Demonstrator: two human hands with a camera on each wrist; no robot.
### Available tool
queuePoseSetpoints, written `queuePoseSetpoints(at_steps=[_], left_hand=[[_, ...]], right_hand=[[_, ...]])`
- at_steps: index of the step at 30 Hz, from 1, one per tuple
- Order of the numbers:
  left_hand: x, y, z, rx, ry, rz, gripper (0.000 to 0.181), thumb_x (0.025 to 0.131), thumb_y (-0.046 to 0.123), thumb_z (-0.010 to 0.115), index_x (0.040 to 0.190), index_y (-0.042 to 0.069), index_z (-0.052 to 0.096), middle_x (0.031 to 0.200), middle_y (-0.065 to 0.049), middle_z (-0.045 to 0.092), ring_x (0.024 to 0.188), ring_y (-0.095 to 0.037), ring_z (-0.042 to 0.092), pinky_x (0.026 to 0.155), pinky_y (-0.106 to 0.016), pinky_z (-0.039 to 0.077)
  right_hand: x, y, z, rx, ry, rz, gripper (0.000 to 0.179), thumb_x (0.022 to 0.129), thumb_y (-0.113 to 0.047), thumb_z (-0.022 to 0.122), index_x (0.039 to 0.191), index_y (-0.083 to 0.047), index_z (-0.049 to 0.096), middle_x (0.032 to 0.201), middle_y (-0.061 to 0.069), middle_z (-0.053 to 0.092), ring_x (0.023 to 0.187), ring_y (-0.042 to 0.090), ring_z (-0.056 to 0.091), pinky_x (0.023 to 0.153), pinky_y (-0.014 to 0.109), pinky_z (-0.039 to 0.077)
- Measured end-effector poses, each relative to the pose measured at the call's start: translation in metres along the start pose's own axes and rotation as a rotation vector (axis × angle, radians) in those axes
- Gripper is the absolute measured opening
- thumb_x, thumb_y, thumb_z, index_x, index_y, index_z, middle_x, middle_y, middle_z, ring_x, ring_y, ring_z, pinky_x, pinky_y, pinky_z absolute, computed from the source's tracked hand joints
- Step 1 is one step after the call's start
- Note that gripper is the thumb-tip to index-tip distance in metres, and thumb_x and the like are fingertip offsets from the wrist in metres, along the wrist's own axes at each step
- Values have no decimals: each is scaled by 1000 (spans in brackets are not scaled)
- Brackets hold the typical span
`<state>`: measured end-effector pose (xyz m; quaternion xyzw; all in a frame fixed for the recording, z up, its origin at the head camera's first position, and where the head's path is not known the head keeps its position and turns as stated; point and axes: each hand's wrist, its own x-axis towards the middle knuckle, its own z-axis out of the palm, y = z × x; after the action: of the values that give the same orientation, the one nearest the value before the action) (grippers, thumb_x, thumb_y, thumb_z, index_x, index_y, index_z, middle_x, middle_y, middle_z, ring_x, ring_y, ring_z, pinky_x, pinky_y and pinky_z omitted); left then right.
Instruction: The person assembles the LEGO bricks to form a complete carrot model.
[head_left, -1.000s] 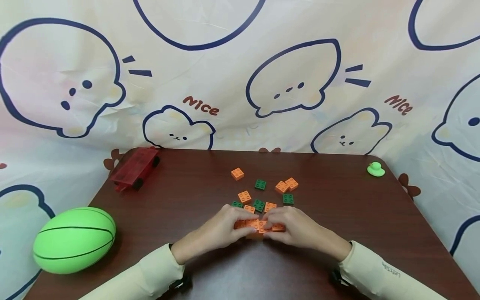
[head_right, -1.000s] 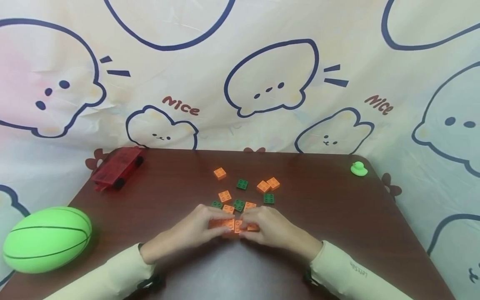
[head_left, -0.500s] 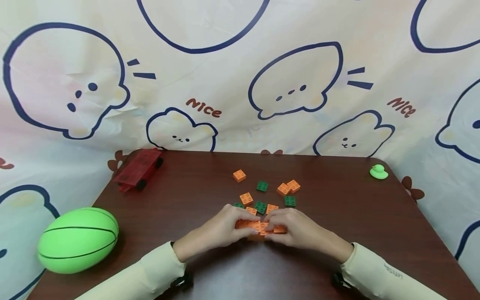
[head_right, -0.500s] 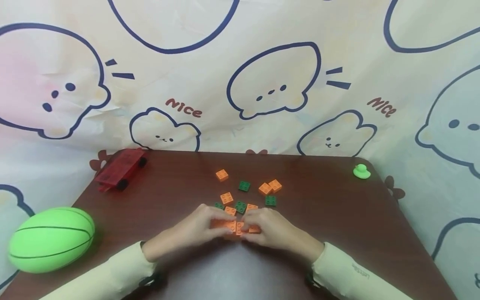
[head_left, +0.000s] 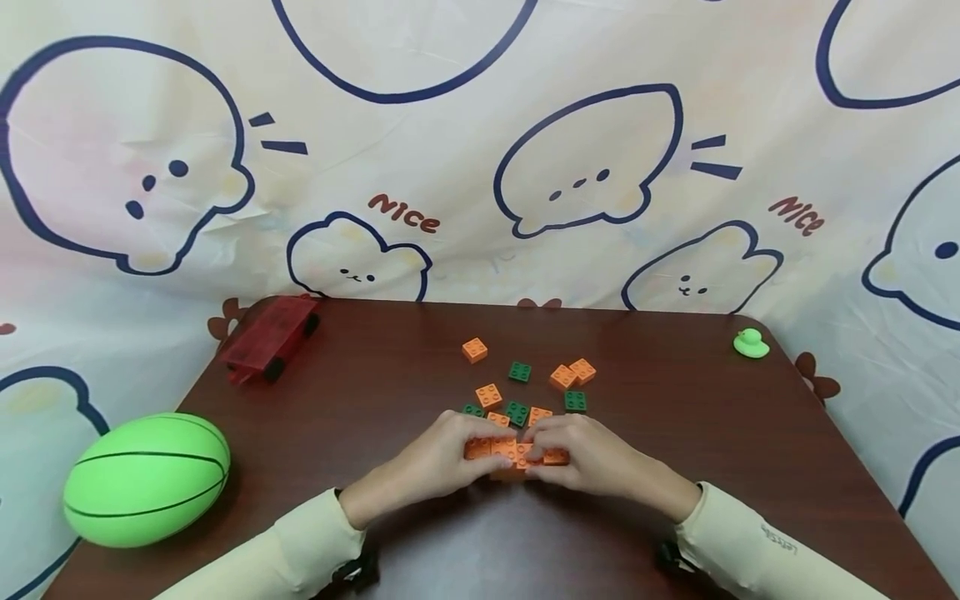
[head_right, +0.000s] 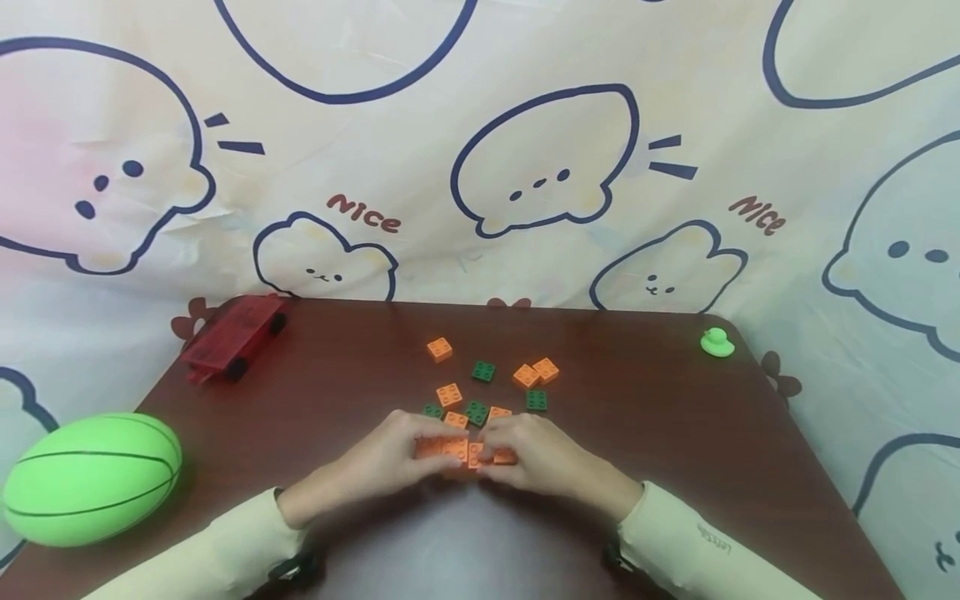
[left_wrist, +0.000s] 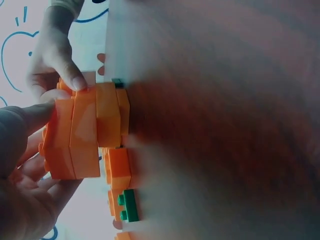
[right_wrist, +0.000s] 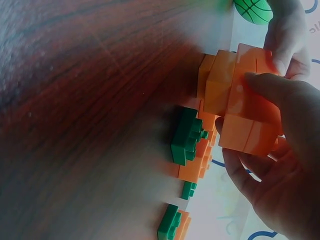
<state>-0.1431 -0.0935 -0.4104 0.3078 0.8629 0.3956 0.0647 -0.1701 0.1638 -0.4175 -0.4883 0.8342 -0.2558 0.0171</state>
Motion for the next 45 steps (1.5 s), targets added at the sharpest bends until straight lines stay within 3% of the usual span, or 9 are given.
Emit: queuePoseSetpoints(at_steps=[5,12,18,28,32,36,38,41,45], left_hand=[[-1,-1,-1,16,61,6,30,93,30,79,119,16,78,114,3,78,89,-2,66,75,-18,55],[1,0,-5,-27,49,-8,22,91,24,80,111,14,81,100,2,78,71,-2,54,59,-18,48],[-1,3,-2,-29,24,-9,21,93,22,79,112,13,80,96,2,76,68,-2,50,59,-17,46],[-4,0,-1,-28,50,-3,21,94,23,77,113,14,79,105,1,77,73,-5,55,63,-18,50],[-4,-1,-1,-7,36,8,23,95,25,76,115,14,78,108,1,78,73,-2,55,65,-18,51],[-3,0,-2,15,33,34,23,95,24,76,115,13,78,110,-1,78,72,2,54,67,-17,51],[-3,0,-3,15,35,32,24,94,24,77,115,12,78,110,-1,78,68,2,51,63,-17,49],[-4,1,-4,13,26,20,24,94,23,76,116,12,78,111,-2,78,63,2,47,59,-17,46],[-4,2,-4,14,17,22,24,95,22,76,116,11,78,112,-2,78,66,3,51,62,-17,48]], right_hand=[[1,1,-1,3,5,-8,7,91,-25,80,88,-24,73,108,-7,74,95,4,69,82,24,59],[3,2,0,10,7,-14,6,91,-25,80,91,-23,75,107,-7,74,95,3,69,82,25,59],[0,1,2,14,-9,-4,5,93,-27,79,93,-24,76,108,-6,74,95,4,68,83,25,59],[2,2,1,17,11,-23,9,91,-23,80,88,-24,72,107,-7,73,92,3,67,81,23,59],[5,2,-4,38,-31,-16,8,94,-32,77,90,-25,74,107,-8,74,93,1,67,82,23,59],[19,9,-19,102,-67,-5,14,98,-37,71,94,-25,78,103,-10,75,89,0,67,79,23,58],[30,14,-27,115,-58,11,13,99,-32,71,96,-22,79,100,-9,76,87,1,67,77,23,58],[49,26,-31,68,-41,36,10,97,-24,73,100,-16,79,99,-7,76,87,5,68,77,25,59],[74,41,-26,0,-77,34,10,93,-17,77,102,-12,78,109,4,76,101,16,71,88,36,60]])
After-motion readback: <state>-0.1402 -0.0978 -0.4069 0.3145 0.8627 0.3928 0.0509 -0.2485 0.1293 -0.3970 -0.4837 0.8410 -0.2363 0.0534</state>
